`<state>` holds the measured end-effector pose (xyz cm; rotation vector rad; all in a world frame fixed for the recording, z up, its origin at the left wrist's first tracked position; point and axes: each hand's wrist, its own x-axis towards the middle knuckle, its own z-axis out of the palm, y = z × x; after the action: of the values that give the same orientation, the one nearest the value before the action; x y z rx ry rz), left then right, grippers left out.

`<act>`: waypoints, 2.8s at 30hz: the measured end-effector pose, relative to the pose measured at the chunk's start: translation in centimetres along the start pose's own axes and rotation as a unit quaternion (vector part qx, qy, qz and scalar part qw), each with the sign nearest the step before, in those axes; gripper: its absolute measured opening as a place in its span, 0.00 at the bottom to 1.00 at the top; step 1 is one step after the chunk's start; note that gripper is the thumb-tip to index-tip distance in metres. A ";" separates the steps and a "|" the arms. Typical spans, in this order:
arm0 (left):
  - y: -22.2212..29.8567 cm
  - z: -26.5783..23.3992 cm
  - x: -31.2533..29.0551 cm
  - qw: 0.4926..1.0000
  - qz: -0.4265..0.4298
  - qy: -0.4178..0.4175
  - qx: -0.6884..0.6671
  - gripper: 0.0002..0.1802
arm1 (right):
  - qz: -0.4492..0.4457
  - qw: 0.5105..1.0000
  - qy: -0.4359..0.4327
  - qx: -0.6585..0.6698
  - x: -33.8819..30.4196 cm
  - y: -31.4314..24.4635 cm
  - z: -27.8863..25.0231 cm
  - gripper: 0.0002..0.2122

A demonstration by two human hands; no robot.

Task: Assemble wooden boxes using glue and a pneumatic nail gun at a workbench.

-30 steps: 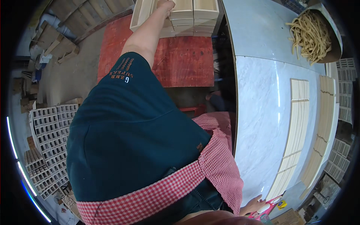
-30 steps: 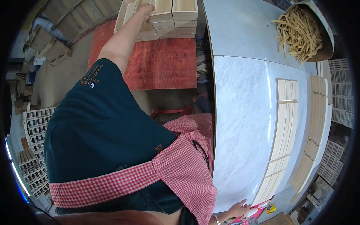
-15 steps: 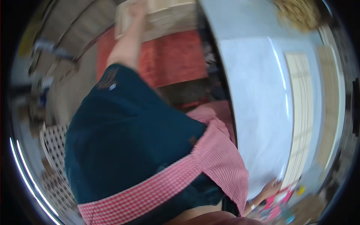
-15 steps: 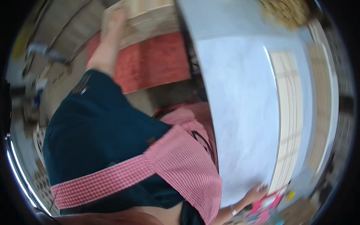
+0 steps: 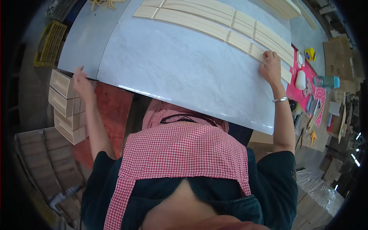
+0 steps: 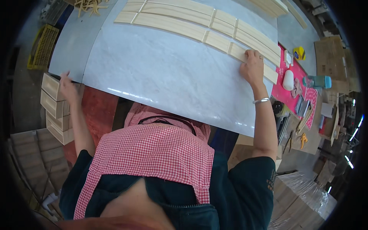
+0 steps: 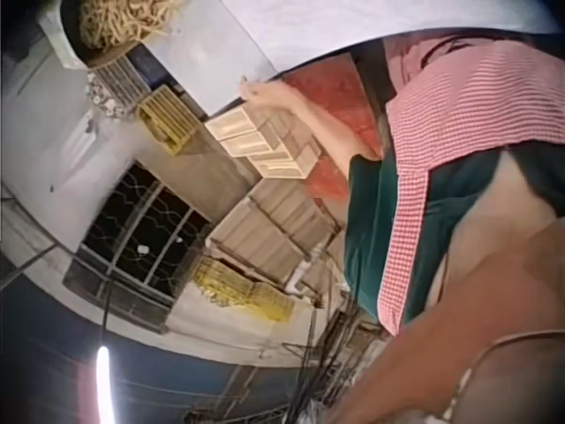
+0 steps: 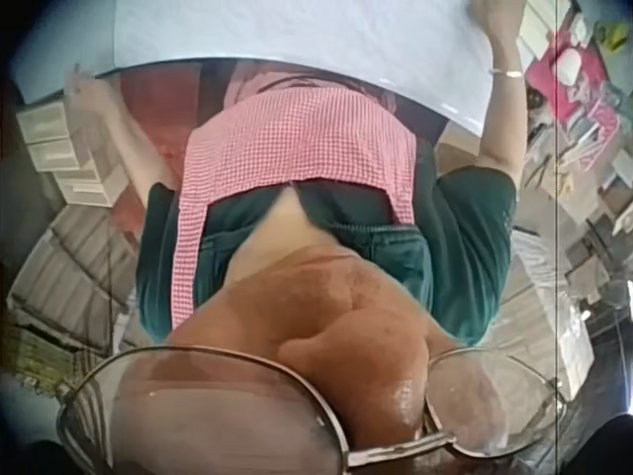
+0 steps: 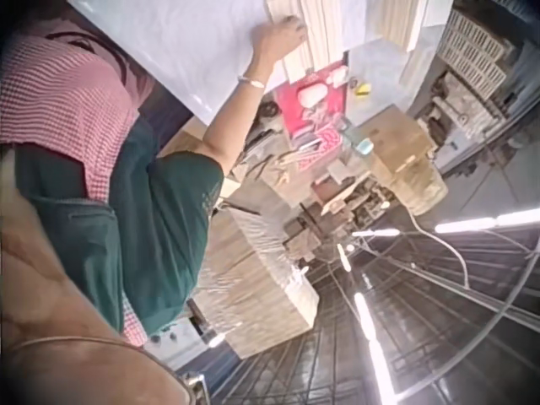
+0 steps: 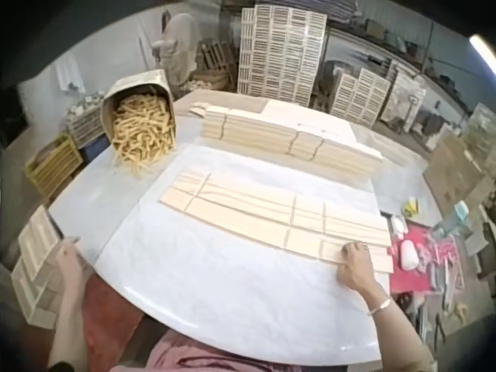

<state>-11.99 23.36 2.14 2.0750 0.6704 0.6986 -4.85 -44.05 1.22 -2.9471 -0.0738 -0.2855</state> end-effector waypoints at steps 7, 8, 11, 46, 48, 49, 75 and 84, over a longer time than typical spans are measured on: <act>10.2 14.4 0.5 0.879 0.432 -0.189 0.076 0.25 | -0.052 0.998 -0.010 -0.015 -1.8 3.2 -2.1 0.12; 10.9 16.4 1.5 0.860 0.453 -0.205 0.116 0.29 | -0.050 0.999 -0.007 -0.012 -1.7 3.2 -2.5 0.12; 12.1 20.2 4.3 0.805 0.515 -0.191 0.222 0.28 | -0.052 0.992 -0.109 -0.029 -0.3 2.9 -5.0 0.11; 13.5 17.3 -13.0 0.891 0.110 -0.433 -0.077 0.22 | -0.256 0.960 0.079 0.083 -8.4 -19.6 -0.7 0.11; 13.4 17.3 -13.2 0.897 0.115 -0.418 -0.084 0.23 | -0.235 0.966 0.058 0.093 -8.5 -19.8 -0.3 0.11; 13.5 17.3 -13.1 0.896 0.120 -0.422 -0.071 0.22 | -0.233 0.967 0.054 0.091 -8.5 -19.7 -0.2 0.11; 10.6 13.3 -13.0 0.808 0.199 -0.548 -0.081 0.62 | -0.235 0.956 0.126 0.121 -8.3 -24.3 0.2 0.08; 9.9 13.3 -13.3 0.807 0.209 -0.541 -0.111 0.61 | -0.316 0.903 0.132 0.260 -8.0 -26.8 2.4 0.07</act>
<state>-10.18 2.25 0.49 1.9890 -0.5098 -0.2566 -14.04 -17.55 2.02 -2.2463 -0.9209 -0.6320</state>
